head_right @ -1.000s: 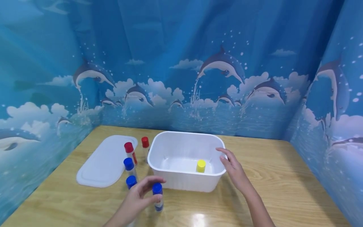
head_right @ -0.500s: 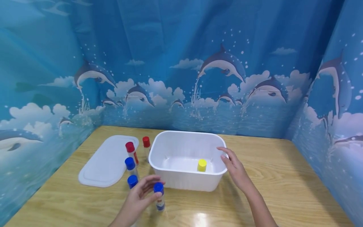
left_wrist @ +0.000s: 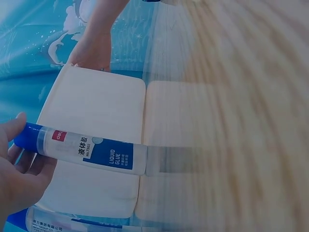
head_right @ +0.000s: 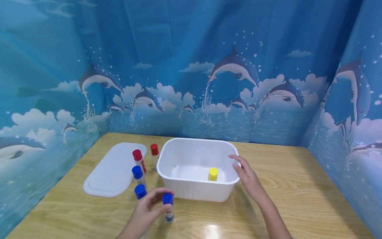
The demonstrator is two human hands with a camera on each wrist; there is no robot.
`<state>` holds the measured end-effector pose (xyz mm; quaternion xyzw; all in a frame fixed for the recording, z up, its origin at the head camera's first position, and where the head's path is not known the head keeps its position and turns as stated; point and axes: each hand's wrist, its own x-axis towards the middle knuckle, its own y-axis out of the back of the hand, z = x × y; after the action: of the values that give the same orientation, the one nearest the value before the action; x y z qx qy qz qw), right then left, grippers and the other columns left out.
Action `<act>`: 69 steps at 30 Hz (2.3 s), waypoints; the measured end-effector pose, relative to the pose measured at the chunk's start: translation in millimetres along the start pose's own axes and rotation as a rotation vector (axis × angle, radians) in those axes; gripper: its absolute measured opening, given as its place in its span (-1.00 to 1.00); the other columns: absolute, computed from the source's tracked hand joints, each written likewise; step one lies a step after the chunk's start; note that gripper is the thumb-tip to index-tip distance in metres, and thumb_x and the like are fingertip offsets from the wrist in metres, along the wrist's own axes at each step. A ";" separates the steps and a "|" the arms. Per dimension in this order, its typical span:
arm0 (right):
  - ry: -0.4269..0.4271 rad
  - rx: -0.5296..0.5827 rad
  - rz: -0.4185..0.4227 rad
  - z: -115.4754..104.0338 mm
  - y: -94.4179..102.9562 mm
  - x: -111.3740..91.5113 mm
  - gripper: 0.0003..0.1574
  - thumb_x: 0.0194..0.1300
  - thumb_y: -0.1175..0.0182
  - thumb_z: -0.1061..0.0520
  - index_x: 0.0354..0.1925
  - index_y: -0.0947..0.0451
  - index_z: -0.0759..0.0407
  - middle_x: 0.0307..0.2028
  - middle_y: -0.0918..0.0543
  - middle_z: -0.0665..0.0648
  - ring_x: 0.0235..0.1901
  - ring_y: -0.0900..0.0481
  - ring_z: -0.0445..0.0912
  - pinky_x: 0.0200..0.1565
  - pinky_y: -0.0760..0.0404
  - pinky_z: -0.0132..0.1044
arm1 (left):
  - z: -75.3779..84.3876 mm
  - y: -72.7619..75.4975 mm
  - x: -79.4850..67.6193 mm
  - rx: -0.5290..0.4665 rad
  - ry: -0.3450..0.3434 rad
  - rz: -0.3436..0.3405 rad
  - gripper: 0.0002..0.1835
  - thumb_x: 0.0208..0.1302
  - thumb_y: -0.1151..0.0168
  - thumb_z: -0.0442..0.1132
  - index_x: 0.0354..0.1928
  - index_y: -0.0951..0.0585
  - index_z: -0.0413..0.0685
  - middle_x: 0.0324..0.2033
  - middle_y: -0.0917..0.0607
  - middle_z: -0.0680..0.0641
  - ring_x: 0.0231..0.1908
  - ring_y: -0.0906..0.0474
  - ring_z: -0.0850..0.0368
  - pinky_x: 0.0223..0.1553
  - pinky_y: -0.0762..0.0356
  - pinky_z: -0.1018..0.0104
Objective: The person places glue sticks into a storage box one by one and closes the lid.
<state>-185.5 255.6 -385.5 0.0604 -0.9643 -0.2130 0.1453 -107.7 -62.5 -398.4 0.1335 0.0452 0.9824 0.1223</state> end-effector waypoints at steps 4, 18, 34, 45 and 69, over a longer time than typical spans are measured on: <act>0.004 -0.009 0.001 0.0 0.0 0.3 -0.51 0.49 0.27 0.07 0.25 -0.19 0.28 0.29 -0.12 0.38 0.15 -0.23 0.25 0.00 -0.37 0.09 | 2.1 -1.6 -0.2 -0.018 0.043 -0.006 -0.62 0.13 -0.28 -0.24 0.01 -0.51 -0.17 -0.06 -0.58 -0.06 -0.01 -0.48 0.08 0.05 -0.38 0.32; 0.002 0.003 -0.008 2.8 0.7 1.1 -0.50 0.49 0.27 0.05 0.25 -0.18 0.30 0.29 -0.10 0.38 0.15 -0.23 0.29 -0.01 -0.42 -0.04 | 44.6 -11.5 23.8 -0.022 0.034 -0.029 -0.62 0.13 -0.30 -0.10 -0.03 -0.56 -0.08 -0.13 -0.60 0.04 -0.06 -0.51 0.13 0.02 -0.41 0.34; 0.040 0.014 0.006 6.7 1.1 1.5 -0.52 0.49 0.26 0.08 0.23 -0.21 0.31 0.25 -0.18 0.35 0.00 -0.32 -0.39 -0.10 -0.44 -0.44 | 97.7 -25.6 66.8 -0.012 -0.139 -0.044 -0.66 0.19 -0.25 -0.17 0.01 -0.55 -0.06 -0.11 -0.59 0.05 -0.11 -0.51 0.18 -0.01 -0.45 0.32; 0.008 -0.014 0.008 5.3 1.2 0.2 -0.49 0.49 0.27 0.02 0.24 -0.21 0.28 0.26 -0.19 0.33 0.09 -0.33 0.11 -0.07 -0.45 -0.30 | 120.5 -29.8 95.6 0.022 -0.328 -0.011 -0.66 0.19 -0.25 -0.29 0.03 -0.54 -0.11 -0.06 -0.58 -0.02 -0.10 -0.52 0.19 -0.05 -0.49 0.28; 0.005 -0.011 0.021 3.5 -0.7 1.0 -0.50 0.49 0.27 0.03 0.24 -0.22 0.27 0.23 -0.24 0.32 0.07 -0.33 0.22 -0.05 -0.47 -0.07 | 78.9 -46.9 122.1 -0.006 -0.177 -0.007 -0.68 0.20 -0.25 -0.23 0.01 -0.56 -0.08 -0.08 -0.59 0.01 -0.10 -0.53 0.22 -0.07 -0.48 0.39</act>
<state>-187.5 256.2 -388.5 0.0499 -0.9633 -0.2164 0.1504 -189.5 18.0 -297.7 0.2194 0.0318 0.9665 0.1297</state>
